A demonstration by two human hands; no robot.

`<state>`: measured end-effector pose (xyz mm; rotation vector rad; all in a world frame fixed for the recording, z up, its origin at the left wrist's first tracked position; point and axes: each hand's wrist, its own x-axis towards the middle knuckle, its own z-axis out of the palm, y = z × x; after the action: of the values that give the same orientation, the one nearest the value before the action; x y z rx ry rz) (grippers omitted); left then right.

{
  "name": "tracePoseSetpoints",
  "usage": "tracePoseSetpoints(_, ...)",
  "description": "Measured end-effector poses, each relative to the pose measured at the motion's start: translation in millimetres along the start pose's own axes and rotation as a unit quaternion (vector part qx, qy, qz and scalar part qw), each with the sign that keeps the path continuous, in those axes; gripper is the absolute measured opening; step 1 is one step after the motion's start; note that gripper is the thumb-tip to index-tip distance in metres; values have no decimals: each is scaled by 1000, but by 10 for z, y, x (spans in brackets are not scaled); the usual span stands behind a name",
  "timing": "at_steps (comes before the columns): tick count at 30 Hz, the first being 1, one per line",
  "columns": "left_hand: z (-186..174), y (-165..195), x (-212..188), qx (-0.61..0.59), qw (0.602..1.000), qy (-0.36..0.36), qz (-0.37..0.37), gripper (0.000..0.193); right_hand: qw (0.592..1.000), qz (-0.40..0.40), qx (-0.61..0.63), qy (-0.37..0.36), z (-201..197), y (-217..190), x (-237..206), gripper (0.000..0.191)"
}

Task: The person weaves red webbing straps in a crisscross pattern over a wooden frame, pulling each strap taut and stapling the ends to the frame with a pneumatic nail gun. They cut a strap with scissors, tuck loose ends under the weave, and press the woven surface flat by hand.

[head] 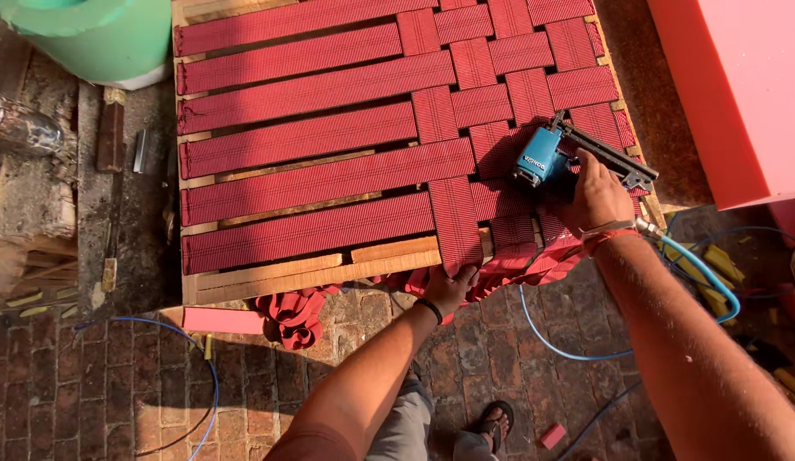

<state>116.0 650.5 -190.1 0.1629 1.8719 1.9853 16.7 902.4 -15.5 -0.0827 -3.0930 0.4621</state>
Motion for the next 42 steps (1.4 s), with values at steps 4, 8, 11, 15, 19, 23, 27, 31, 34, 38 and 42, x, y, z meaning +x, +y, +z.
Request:
tracePoseSetpoints(4,74,10,-56,24,1000,-4,-1,33,985,83,-29,-148,-168,-98,-431,78)
tracePoseSetpoints(8,228,13,-122,19,999,30,5,21,980,90,139,-114,-240,-306,-1393,37)
tracePoseSetpoints(11,299,-11,-155,47,995,34,-82,17,927,212,272,-149,-162,-480,-1838,22)
tracePoseSetpoints(15,342,-49,-188,36,999,7,-21,34,880,278,346,-168,-92,-641,-1953,23)
tracePoseSetpoints(19,378,-33,-194,58,998,0,24,37,898,292,289,-158,-174,-732,-1937,22)
tracePoseSetpoints(23,402,23,-201,83,996,-18,4,39,916,291,226,-158,-287,-801,-1928,30)
tracePoseSetpoints(27,410,95,-213,56,998,-26,-3,37,919,295,214,-150,-355,-843,-1906,30)
tracePoseSetpoints(31,436,141,-214,57,998,-11,5,37,918,300,203,-163,-403,-836,-1887,30)
tracePoseSetpoints(34,448,152,-199,64,997,-17,38,35,921,290,201,-164,-408,-845,-1886,30)
tracePoseSetpoints(38,448,148,-177,38,998,-39,35,30,925,284,185,-170,-392,-899,-1879,27)
tracePoseSetpoints(42,459,144,-156,74,995,-9,70,13,922,278,186,-194,-408,-956,-1847,32)
